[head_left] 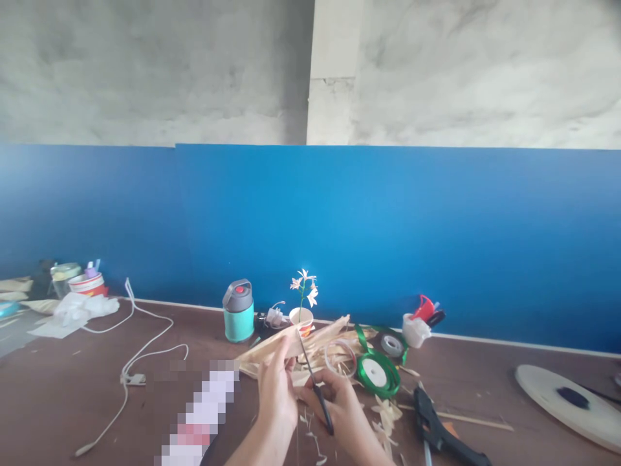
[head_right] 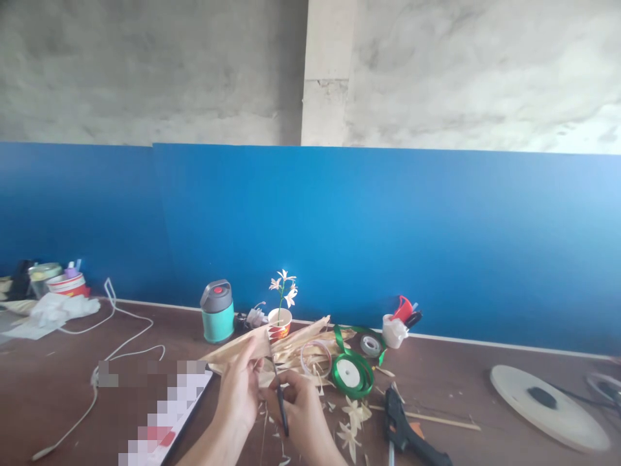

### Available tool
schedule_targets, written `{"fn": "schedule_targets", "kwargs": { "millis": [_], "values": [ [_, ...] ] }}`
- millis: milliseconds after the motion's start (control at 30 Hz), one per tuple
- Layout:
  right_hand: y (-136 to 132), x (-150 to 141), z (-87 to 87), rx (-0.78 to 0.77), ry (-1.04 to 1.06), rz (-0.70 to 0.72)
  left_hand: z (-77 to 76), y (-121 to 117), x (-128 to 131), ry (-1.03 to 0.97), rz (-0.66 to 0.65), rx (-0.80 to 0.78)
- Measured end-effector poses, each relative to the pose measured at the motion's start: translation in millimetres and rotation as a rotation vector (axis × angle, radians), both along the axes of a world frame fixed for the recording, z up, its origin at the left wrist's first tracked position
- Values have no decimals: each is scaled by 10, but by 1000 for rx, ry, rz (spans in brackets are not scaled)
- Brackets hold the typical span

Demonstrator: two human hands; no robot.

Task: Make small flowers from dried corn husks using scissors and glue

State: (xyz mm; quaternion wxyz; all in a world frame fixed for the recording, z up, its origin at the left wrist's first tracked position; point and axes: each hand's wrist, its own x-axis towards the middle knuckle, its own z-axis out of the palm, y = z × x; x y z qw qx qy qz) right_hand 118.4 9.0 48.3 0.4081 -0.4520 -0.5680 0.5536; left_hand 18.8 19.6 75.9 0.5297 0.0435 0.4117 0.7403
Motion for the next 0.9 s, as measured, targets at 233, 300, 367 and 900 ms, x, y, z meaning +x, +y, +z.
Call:
{"fn": "schedule_targets", "kwargs": {
  "millis": [233, 300, 367, 900],
  "values": [
    [17, -4, -37, 6, 39, -3, -45, -11, 26, 47, -10, -87],
    [22, -3, -55, 9, 53, -1, -45, -12, 23, 65, -18, -89],
    [21, -6, -61, 10, 70, 3, -39, -10, 17, 73, -24, -82],
    [54, -12, -176, 6, 37, -4, 52, 24, -30, -71, 2, -24]
  ]
}}
